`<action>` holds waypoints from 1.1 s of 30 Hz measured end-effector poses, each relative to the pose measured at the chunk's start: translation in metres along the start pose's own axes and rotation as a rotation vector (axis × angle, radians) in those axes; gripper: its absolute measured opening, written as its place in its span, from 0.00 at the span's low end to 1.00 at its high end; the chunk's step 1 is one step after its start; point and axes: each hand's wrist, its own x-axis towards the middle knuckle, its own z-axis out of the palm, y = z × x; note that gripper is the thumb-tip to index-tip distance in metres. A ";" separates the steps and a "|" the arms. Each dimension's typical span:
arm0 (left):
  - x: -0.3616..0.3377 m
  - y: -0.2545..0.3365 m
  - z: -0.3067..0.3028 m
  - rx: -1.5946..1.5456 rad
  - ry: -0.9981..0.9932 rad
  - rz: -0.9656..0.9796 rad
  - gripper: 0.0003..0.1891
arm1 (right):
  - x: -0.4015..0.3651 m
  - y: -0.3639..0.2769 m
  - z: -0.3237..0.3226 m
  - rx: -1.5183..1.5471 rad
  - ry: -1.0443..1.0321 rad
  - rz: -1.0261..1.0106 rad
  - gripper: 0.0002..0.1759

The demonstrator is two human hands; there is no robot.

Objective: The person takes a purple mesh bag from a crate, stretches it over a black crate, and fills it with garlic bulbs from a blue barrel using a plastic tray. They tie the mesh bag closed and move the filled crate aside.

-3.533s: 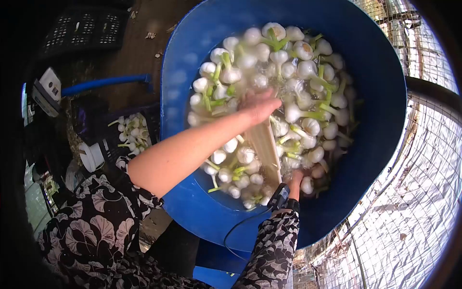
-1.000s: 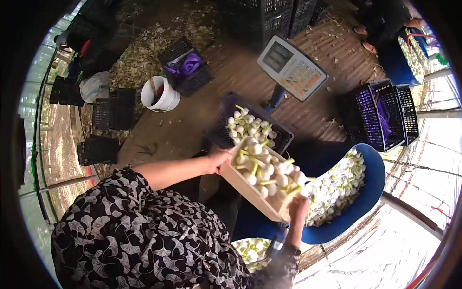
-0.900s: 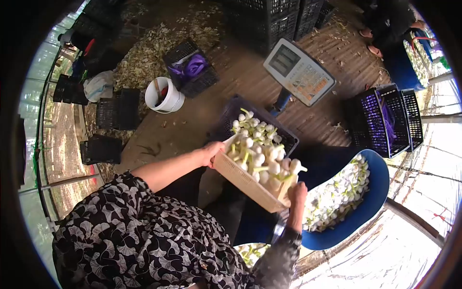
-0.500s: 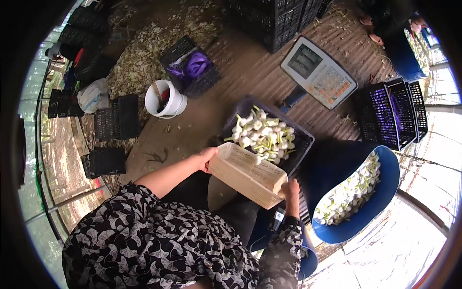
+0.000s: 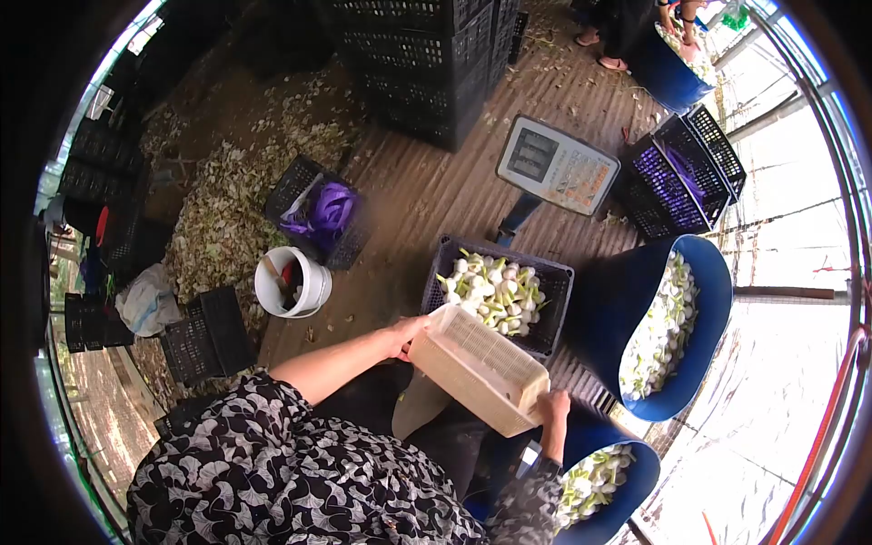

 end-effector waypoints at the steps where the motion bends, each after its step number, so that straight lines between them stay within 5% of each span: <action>1: -0.007 -0.002 -0.007 0.060 -0.028 0.070 0.22 | -0.009 0.012 0.012 0.089 0.036 -0.053 0.12; 12: -0.042 -0.068 -0.025 0.063 -0.112 0.155 0.22 | -0.108 0.007 0.027 0.282 0.293 -0.061 0.10; 16: -0.058 -0.109 0.031 0.023 -0.240 0.168 0.19 | -0.132 0.069 0.013 0.231 0.492 -0.154 0.08; 17: -0.065 -0.113 0.050 0.000 -0.323 0.177 0.18 | -0.126 0.117 0.029 0.766 0.258 -0.034 0.08; 20: -0.053 -0.133 0.104 0.070 -0.454 0.141 0.26 | -0.157 0.183 -0.003 0.631 0.139 0.251 0.08; 21: -0.027 -0.153 0.120 0.110 -0.528 0.295 0.31 | -0.172 0.194 -0.011 0.615 0.179 0.263 0.08; 25: -0.038 -0.145 0.129 0.199 -0.514 0.226 0.36 | -0.201 0.216 -0.014 0.791 0.310 0.228 0.10; 26: -0.033 -0.140 0.121 0.211 -0.517 0.210 0.38 | -0.202 0.202 -0.017 0.792 0.306 0.243 0.10; 29: -0.007 -0.099 0.070 -0.126 -0.432 0.100 0.13 | -0.179 0.128 -0.022 1.735 0.225 0.374 0.20; 31: 0.011 -0.078 0.016 -0.276 -0.345 0.192 0.13 | -0.135 0.084 0.014 1.519 0.249 0.220 0.16; 33: -0.003 -0.053 -0.040 -0.325 -0.291 0.293 0.18 | -0.081 0.044 0.070 1.209 -0.154 0.161 0.14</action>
